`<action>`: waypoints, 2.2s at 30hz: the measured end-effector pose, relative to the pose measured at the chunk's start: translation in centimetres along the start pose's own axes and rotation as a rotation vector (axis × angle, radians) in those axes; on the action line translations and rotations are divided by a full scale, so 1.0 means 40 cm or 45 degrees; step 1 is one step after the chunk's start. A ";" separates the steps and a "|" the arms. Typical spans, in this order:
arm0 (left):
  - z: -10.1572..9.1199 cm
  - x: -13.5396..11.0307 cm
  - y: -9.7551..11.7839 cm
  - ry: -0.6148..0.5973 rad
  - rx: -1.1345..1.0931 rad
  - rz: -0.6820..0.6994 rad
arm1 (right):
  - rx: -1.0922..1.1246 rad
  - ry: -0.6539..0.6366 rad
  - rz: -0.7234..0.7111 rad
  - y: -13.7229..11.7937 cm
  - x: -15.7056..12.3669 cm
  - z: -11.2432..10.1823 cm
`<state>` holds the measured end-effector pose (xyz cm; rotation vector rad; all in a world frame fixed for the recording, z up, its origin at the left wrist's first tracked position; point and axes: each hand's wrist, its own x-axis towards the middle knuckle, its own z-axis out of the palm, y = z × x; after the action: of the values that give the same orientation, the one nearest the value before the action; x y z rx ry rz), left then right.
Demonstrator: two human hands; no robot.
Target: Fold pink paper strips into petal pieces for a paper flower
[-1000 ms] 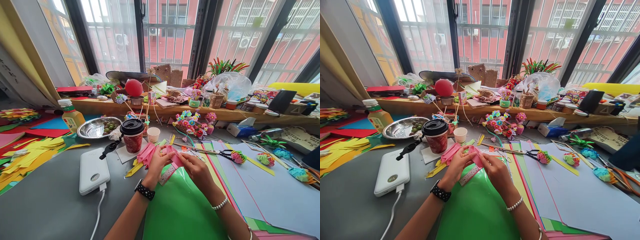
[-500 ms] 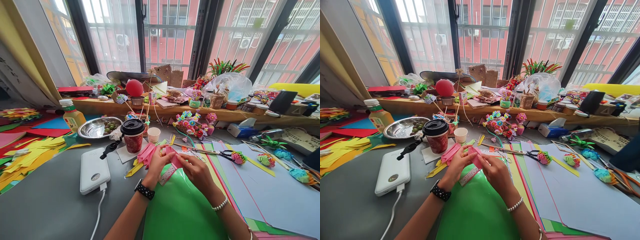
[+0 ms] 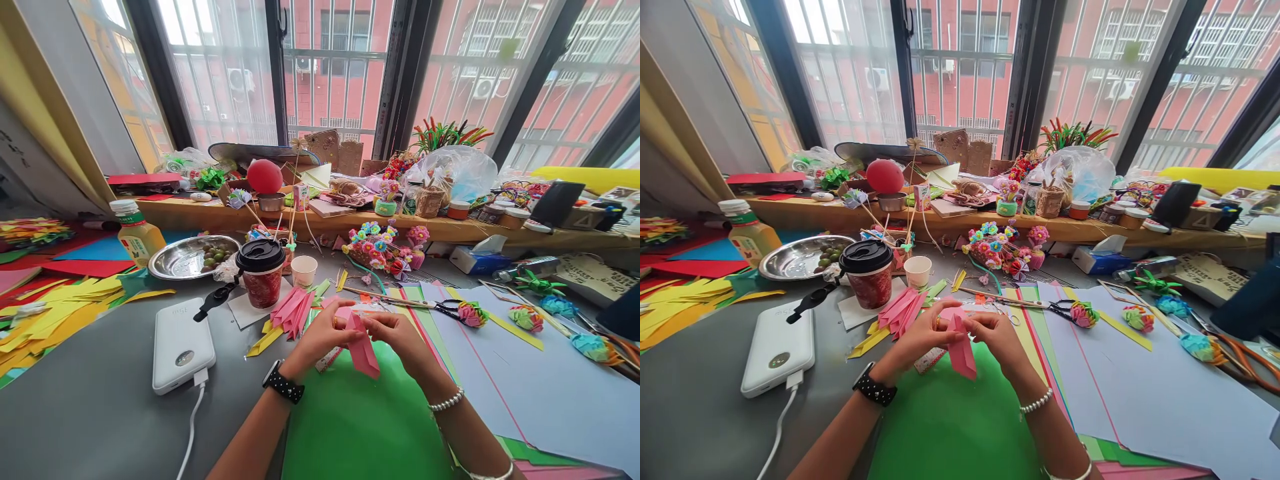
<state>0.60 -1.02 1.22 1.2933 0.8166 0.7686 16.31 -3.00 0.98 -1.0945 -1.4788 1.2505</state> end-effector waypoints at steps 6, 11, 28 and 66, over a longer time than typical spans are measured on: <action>-0.001 0.003 -0.007 -0.004 0.044 0.037 | 0.032 0.021 0.040 0.009 0.002 -0.001; -0.001 0.005 -0.013 0.014 0.068 0.050 | 0.037 0.050 0.049 0.013 0.004 0.005; -0.002 0.003 -0.003 0.067 0.103 0.106 | -0.028 0.172 0.024 0.008 0.005 0.004; 0.009 0.017 -0.021 0.273 -0.172 0.100 | -0.003 0.350 -0.060 0.037 0.006 0.039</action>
<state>1.29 -0.72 0.36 1.1407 0.8727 1.0212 14.86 -2.94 -0.61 -1.1753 -1.2898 1.0204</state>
